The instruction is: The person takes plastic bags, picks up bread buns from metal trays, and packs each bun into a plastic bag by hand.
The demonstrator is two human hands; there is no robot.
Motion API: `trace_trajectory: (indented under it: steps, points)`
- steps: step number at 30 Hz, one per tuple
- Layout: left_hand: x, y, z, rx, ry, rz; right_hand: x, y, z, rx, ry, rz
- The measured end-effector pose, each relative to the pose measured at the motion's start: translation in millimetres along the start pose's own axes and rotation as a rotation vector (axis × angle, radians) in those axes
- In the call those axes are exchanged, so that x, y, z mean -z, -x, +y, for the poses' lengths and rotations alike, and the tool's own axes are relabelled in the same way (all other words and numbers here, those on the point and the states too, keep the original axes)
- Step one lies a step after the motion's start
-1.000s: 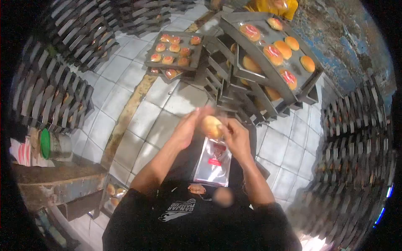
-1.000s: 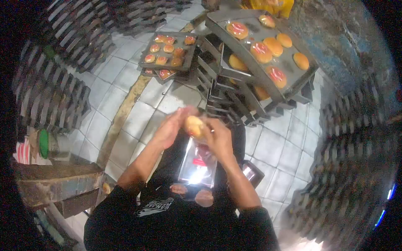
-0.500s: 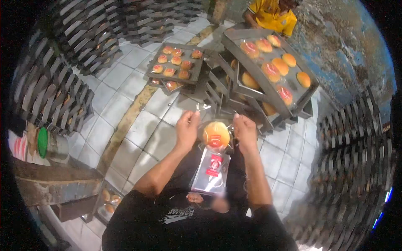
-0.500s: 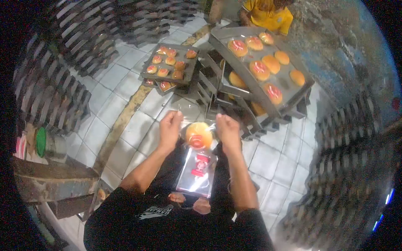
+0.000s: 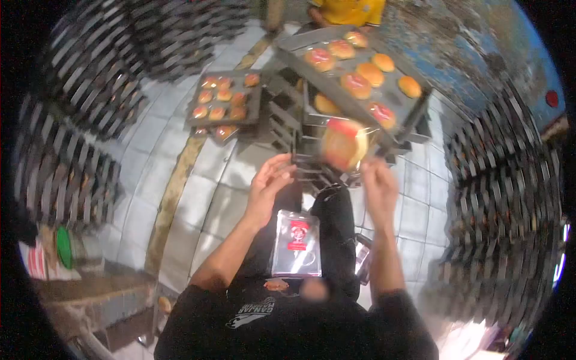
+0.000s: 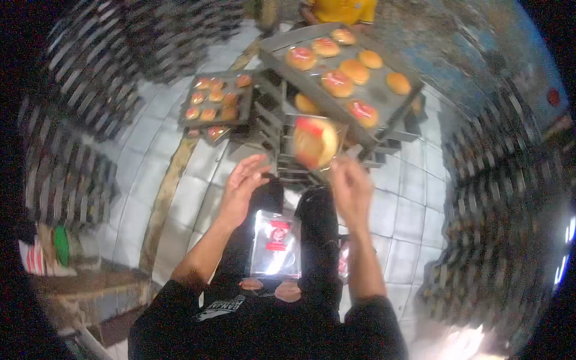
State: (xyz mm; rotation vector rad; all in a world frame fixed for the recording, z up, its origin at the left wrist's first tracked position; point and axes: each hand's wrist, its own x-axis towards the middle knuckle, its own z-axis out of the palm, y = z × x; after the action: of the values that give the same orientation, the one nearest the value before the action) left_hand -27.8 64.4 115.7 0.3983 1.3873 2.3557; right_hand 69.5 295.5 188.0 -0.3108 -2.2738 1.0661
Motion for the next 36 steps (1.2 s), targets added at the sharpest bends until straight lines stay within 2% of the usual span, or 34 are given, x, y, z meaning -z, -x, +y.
trace_trajectory:
  steps: [1, 2, 3, 5, 7, 9, 11, 13, 14, 15, 17, 18, 19, 21, 22, 23, 24, 25, 26, 27, 28, 29, 30, 31, 32, 33, 36]
  points:
    - [-1, 3, -6, 0.000, 0.002, -0.038, 20, -19, -18, -0.046, 0.002, 0.071]
    - [4, 12, -19, 0.006, -0.185, -0.057, 36, -38, -18, 0.222, 0.120, 0.146]
    - [9, 23, -28, -0.005, -0.369, -0.066, 47, -39, -26, 0.241, 0.133, 0.170]
    - [20, 56, -38, -0.240, -0.863, -0.141, 59, -24, -42, 0.267, 0.466, 0.277]
    - [19, 86, -30, -0.451, -1.312, -0.152, 50, 21, -24, 0.141, 0.209, 0.027]
    - [32, 99, -45, -0.514, -1.369, -0.202, 22, 67, -28, -0.207, 0.064, -0.429]
    - [46, 108, -48, -0.542, -1.444, -0.288, -22, 108, 9, 0.245, 0.235, -0.486]
    - [48, 101, -45, -0.735, -1.496, -0.461, -34, 121, 22, 0.247, 0.287, -0.535]
    - [45, 100, -46, -0.713, -1.466, -0.372, -35, 126, 25, 0.274, 0.366, -0.590]
    - [42, 99, -42, -0.691, -1.452, -0.379, -34, 124, 24, 0.254, 0.371, -0.607]
    - [33, 96, -34, -0.466, -1.481, -0.265, -29, 103, 20, 0.177, 0.344, -0.782]
    - [44, 97, -41, -0.536, -1.493, -0.348, -28, 99, 19, 0.267, 0.355, -0.734]
    - [49, 97, -45, -0.518, -1.466, -0.328, -27, 91, 9, 0.265, 0.374, -0.767]
    - [50, 100, -45, -0.810, -1.396, -0.429, -25, 78, -11, 0.510, 0.452, -0.666]
    - [40, 95, -35, -0.823, -1.207, -0.335, -24, 75, 0, 0.432, 0.387, -0.792]
    - [25, 93, -32, -0.770, -1.196, -0.295, -19, 65, -5, 0.426, 0.380, -0.858]
    - [10, 93, -28, -0.367, -0.765, -0.137, -12, 46, -22, 0.360, 0.307, -0.959]
    - [14, 90, -13, -0.020, -0.542, -0.244, -7, 24, -36, 0.290, 0.236, -1.031]
    - [19, 85, 2, 0.333, -0.354, -0.263, -7, -3, -46, 0.314, 0.193, -1.091]
    - [27, 80, -3, 0.336, -0.355, -0.277, -8, -31, -49, 0.338, 0.157, -1.138]
    - [33, 75, -14, 0.443, -0.270, -0.297, -13, -60, -42, 0.471, 0.046, -0.992]
    - [36, 69, -22, 0.546, -0.182, -0.311, -16, -104, -32, 0.602, 0.071, -0.900]
    - [34, 65, -25, 0.431, -0.062, -0.187, -6, -137, -33, 0.188, 0.080, -0.803]
    - [39, 61, -31, 0.425, -0.057, -0.182, -9, -176, -25, 0.019, 0.086, -0.566]
    - [47, 59, -37, 0.462, -0.065, -0.074, -8, -233, 12, 0.038, 0.034, -0.457]
    - [53, 58, -41, 0.499, -0.073, 0.036, -6, -272, 30, 0.000, 0.126, -0.310]
    - [45, 57, -35, 0.492, 0.055, 0.193, 8, -385, 150, -0.183, 0.335, -0.279]
